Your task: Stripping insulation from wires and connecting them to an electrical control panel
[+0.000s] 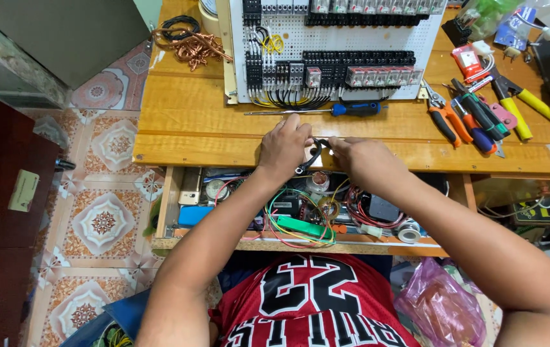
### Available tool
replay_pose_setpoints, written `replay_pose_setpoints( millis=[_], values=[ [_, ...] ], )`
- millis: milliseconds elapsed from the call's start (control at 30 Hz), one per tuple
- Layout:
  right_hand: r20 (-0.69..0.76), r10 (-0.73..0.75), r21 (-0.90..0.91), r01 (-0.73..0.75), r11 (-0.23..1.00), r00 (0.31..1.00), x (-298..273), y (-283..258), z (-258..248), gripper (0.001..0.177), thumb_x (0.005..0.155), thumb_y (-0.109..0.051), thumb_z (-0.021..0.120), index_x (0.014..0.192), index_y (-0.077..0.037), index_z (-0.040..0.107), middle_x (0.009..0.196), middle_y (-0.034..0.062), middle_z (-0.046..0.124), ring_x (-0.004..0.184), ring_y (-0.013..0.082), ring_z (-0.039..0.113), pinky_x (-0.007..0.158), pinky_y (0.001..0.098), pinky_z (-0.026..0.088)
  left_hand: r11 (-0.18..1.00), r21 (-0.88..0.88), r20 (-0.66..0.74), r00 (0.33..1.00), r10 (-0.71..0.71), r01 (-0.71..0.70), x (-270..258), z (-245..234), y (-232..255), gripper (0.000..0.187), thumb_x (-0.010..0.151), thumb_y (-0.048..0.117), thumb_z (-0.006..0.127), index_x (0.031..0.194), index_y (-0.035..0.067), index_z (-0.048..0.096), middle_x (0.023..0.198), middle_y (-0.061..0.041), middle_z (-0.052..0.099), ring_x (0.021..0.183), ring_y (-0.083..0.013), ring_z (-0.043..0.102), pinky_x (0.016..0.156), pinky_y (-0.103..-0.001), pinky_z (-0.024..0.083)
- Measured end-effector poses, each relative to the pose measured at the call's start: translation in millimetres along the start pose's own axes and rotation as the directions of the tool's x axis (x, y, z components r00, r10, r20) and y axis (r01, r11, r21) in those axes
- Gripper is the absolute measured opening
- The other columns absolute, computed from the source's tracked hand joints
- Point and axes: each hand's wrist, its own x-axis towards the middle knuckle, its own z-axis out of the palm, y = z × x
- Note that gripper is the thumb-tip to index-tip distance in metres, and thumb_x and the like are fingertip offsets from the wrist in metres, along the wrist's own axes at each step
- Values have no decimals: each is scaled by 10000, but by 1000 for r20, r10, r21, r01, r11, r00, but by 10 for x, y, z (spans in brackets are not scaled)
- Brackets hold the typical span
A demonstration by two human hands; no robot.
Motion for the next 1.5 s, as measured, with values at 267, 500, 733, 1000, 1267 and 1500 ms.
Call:
replay_pose_setpoints(
  millis=[267,500,733,1000,1267,1500],
  values=[
    [136,137,166,-159,973,981,55,1,10,273,974,-308,590,1219,-255,701,858,97,760,812,386,762,717,535,626,997,54,-60,997,54,-51,-34,-6,33,199,904,359,684,905,187,586,873,2,459,861,-304,652,669,-452,597],
    [174,178,240,-217,946,969,15,-17,40,247,971,-343,576,1159,-233,693,930,112,770,898,415,741,770,566,612,979,179,-166,978,125,-95,-42,161,16,203,874,353,688,870,206,547,846,28,452,827,-248,644,629,-393,580],
    [74,77,110,-85,990,994,86,-113,-376,236,982,-311,559,1074,-154,709,878,143,739,826,416,738,713,553,616,940,303,-228,946,230,-155,-66,88,20,100,850,311,635,897,239,583,800,36,473,738,-208,656,570,-353,553],
    [-18,-61,-5,61,998,998,224,-153,-525,270,939,-330,566,884,-120,726,741,149,695,674,399,724,569,547,595,997,13,234,969,-80,80,97,-603,242,281,832,386,621,842,120,710,702,-171,679,761,-455,728,609,-558,565],
    [283,208,55,-232,971,936,411,-213,-782,341,886,-371,598,820,-80,763,782,152,762,820,400,767,696,531,621,965,-221,185,977,-102,142,229,-262,73,93,782,201,749,861,171,710,804,-34,586,864,-354,702,753,-493,581],
    [279,205,144,-252,957,938,267,-346,-979,430,920,-404,560,862,-27,759,829,207,762,840,441,756,718,570,619,939,-331,60,995,-80,95,1,-292,177,118,874,122,677,990,118,696,915,-112,614,933,-371,692,778,-473,587]
  ],
)
